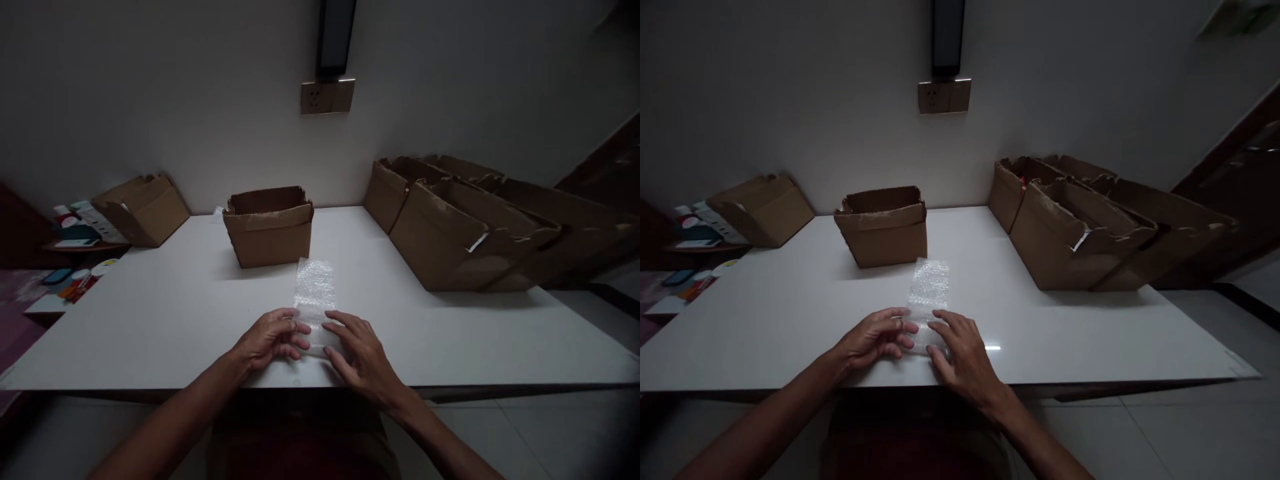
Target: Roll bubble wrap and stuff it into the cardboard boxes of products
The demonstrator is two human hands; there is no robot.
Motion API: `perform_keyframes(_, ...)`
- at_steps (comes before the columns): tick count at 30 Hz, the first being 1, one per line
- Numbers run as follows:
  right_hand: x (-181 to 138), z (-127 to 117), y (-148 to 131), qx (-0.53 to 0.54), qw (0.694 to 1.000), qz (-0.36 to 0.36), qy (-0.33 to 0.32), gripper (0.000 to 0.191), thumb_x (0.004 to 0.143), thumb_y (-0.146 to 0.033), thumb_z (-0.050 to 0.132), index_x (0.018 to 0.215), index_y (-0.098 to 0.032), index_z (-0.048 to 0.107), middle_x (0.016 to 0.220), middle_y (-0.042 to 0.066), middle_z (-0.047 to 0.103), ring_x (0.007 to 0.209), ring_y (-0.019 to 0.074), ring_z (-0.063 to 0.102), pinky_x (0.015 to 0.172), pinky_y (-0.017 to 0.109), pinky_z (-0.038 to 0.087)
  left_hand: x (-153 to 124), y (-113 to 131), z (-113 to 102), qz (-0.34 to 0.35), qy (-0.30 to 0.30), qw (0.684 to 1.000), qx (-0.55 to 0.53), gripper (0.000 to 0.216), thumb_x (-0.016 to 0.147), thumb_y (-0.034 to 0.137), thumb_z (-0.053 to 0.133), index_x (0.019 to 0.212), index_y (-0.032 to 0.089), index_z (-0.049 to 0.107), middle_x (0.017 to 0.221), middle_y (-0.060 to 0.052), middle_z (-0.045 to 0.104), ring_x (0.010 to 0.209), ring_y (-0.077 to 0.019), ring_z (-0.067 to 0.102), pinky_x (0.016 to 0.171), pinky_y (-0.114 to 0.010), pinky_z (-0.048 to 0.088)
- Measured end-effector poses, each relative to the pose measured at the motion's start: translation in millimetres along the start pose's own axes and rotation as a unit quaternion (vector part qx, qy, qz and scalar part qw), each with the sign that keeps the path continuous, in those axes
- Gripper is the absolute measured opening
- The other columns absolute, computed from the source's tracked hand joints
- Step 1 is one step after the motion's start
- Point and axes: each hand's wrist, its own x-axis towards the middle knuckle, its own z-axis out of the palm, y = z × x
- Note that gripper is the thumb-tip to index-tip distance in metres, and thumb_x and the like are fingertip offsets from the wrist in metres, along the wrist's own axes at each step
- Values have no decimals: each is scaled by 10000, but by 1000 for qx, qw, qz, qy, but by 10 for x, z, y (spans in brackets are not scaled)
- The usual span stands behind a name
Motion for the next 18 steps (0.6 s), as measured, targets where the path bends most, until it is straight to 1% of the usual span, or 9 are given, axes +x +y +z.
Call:
perform_keyframes(4,-48,-5,-47,-6,999,-18,-50,400,857,-231,620,1256,-228,598,1326,133,611,1194,306,563,957,517,471,78,-2,-12,-8,26,1000,10,606,771,173,676,1299,97,389,989,-138,673,676,-172,684,516,-251,501)
perform_keyframes(6,-51,21,-40,-19,996,-25,-80,381,852,-206,622,1233,-214,618,1292,128,635,1162,298,579,943,502,472,52,-65,-48,24,45,998,49,711,801,219,645,1409,104,293,975,-117,662,630,-155,648,511,-261,483)
perform_keyframes(7,-46,38,-27,-22,995,-28,-89,346,863,-184,609,1208,-208,632,1263,123,653,1140,289,591,930,489,474,21,-107,-72,62,63,992,92,738,817,238,628,1448,119,265,980,-102,653,620,-144,626,528,-271,484)
perform_keyframes(8,-36,56,-11,-22,995,-31,-91,307,880,-160,588,1178,-203,645,1228,117,672,1115,278,604,915,474,476,-19,-153,-99,115,85,978,151,741,824,247,621,1470,143,274,1001,-91,645,645,-143,615,572,-287,498)
perform_keyframes(10,-3,80,18,-6,996,-28,-81,250,922,-134,537,1130,-200,659,1160,102,703,1064,255,627,891,449,480,-112,-241,-148,235,112,921,290,684,796,224,653,1437,204,416,1113,-93,634,844,-185,631,772,-352,528)
perform_keyframes(12,40,78,21,37,996,0,-75,216,958,-166,507,1099,-202,667,1074,86,727,983,233,650,858,421,497,-203,-310,-173,310,89,855,406,558,753,164,684,1299,240,599,1198,-91,640,1077,-246,589,972,-414,463)
perform_keyframes(14,79,45,-4,101,989,54,-97,205,980,-227,492,1062,-210,678,991,65,739,901,211,670,811,382,526,-272,-349,-167,315,46,825,468,429,773,144,659,1189,244,686,1157,-90,685,1113,-271,583,1007,-442,431)
perform_keyframes(16,90,-6,-45,157,974,109,-125,215,987,-274,482,1045,-221,683,959,47,744,859,195,686,770,343,551,-301,-356,-141,285,35,827,483,361,828,169,610,1170,242,702,1104,-87,720,1027,-262,622,950,-426,455)
perform_keyframes(18,63,-53,-83,150,977,119,-98,221,970,-287,507,1108,-226,668,1041,61,737,929,211,690,804,354,561,-282,-340,-120,251,56,839,480,355,854,210,587,1192,233,693,1073,-82,736,903,-238,642,857,-381,480)
